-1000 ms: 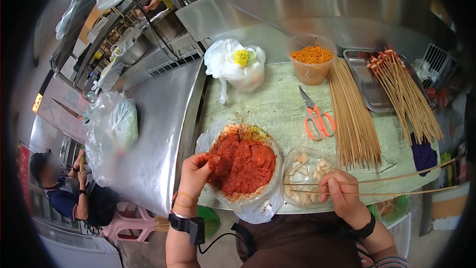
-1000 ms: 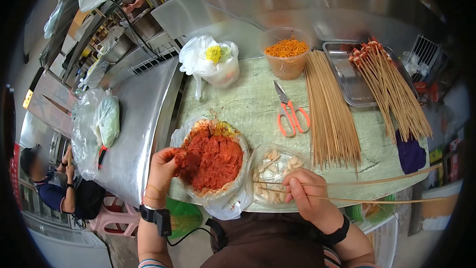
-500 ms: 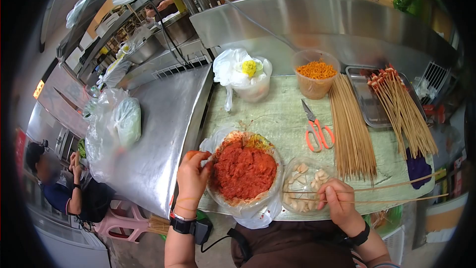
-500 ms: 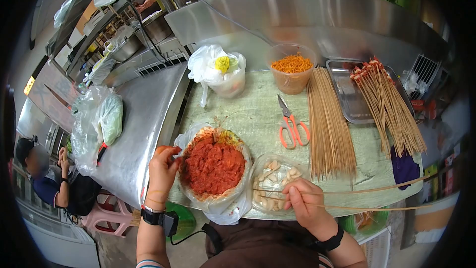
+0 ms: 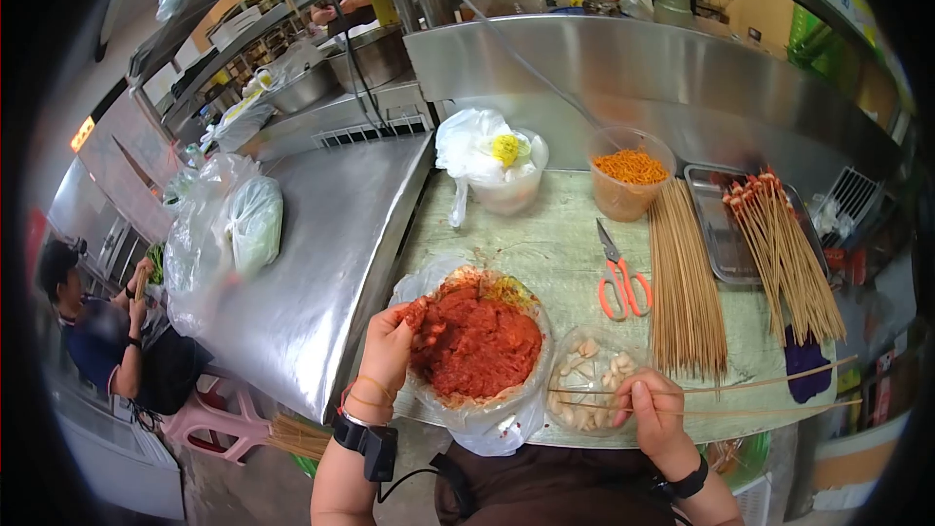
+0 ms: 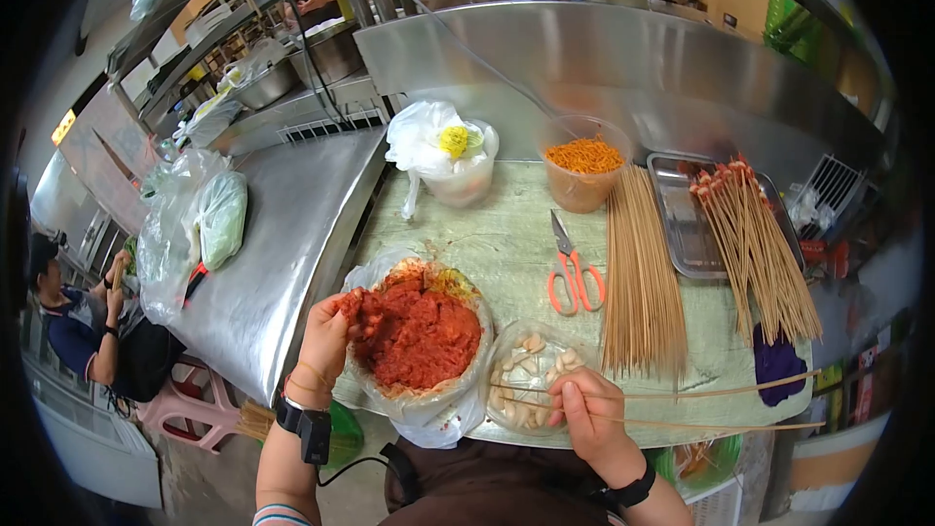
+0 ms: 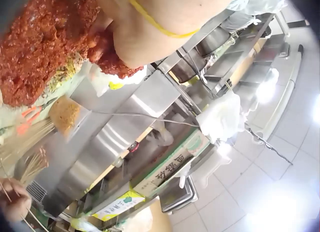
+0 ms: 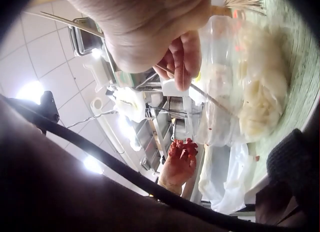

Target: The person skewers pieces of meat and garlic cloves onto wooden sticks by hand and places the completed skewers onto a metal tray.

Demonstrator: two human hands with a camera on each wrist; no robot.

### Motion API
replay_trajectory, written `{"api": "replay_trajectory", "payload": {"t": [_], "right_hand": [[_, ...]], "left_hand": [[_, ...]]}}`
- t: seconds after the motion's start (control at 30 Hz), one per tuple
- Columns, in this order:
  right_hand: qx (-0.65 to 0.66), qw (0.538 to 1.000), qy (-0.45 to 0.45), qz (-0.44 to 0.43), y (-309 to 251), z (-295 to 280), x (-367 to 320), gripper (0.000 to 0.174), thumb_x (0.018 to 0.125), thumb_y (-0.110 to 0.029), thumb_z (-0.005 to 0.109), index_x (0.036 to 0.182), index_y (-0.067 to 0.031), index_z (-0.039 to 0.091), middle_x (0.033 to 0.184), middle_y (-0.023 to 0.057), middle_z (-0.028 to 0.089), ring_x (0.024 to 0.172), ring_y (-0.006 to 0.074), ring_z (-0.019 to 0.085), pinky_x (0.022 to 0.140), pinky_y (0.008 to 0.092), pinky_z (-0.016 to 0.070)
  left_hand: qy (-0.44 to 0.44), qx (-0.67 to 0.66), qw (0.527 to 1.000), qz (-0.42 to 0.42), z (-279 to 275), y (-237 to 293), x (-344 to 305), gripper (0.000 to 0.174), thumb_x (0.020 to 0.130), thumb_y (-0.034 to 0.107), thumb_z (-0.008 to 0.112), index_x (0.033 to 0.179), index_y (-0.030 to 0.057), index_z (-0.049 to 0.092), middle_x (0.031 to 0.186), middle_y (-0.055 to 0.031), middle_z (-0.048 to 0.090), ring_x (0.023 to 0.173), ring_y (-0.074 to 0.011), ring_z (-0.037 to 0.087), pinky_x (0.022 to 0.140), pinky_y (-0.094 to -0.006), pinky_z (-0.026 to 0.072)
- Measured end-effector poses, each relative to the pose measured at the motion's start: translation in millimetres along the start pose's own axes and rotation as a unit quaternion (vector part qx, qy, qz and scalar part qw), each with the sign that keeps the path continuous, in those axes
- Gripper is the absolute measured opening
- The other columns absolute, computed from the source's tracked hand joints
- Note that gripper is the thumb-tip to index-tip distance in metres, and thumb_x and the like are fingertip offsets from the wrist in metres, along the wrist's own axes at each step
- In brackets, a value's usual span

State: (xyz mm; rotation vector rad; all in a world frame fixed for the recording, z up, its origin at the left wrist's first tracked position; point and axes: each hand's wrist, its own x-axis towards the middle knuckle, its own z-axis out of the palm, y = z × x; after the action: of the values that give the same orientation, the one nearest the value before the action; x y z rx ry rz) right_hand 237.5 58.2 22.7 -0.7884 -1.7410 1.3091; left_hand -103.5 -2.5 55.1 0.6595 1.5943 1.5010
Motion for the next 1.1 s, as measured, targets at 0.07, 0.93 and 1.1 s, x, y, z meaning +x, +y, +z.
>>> {"api": "replay_trajectory", "payload": {"t": [0.07, 0.93, 1.1], "right_hand": [[0.002, 1.000, -0.003, -0.003, 0.4, 1.0, -0.1, 0.026, 0.096, -0.015, 0.040, 0.083, 0.0020, 0.056, 0.068, 0.0071, 0.053, 0.052, 0.0118, 0.056, 0.051, 0.0232, 0.0450], [-0.018, 0.998, 0.021, 0.048, -72.7, -51.1, -1.5, 0.032, 0.098, -0.021, 0.037, 0.092, 0.0035, 0.057, 0.078, 0.0075, 0.053, 0.066, 0.0130, 0.059, 0.061, 0.0244, 0.0485], [-0.026, 0.998, 0.009, 0.064, -66.9, -38.8, 3.4, 0.031, 0.098, -0.020, 0.038, 0.087, 0.0040, 0.056, 0.077, 0.0069, 0.052, 0.062, 0.0123, 0.059, 0.059, 0.0230, 0.0480]], "left_hand": [[0.013, 0.025, 0.994, 0.106, 2.4, -9.3, 5.2, 0.018, 0.089, 0.012, 0.058, 0.096, -0.0018, 0.065, 0.089, -0.0019, 0.065, 0.080, -0.0104, 0.059, 0.072, -0.0236, 0.0474], [-0.035, -0.076, 0.986, 0.145, 88.7, -52.5, -29.8, 0.018, 0.086, 0.000, 0.057, 0.104, -0.0028, 0.061, 0.109, -0.0073, 0.062, 0.094, -0.0164, 0.060, 0.083, -0.0252, 0.0472], [0.067, 0.132, 0.920, 0.364, 97.2, -53.3, -28.3, 0.015, 0.082, 0.000, 0.061, 0.096, -0.0051, 0.064, 0.099, -0.0075, 0.065, 0.093, -0.0140, 0.058, 0.084, -0.0271, 0.0456]]}}
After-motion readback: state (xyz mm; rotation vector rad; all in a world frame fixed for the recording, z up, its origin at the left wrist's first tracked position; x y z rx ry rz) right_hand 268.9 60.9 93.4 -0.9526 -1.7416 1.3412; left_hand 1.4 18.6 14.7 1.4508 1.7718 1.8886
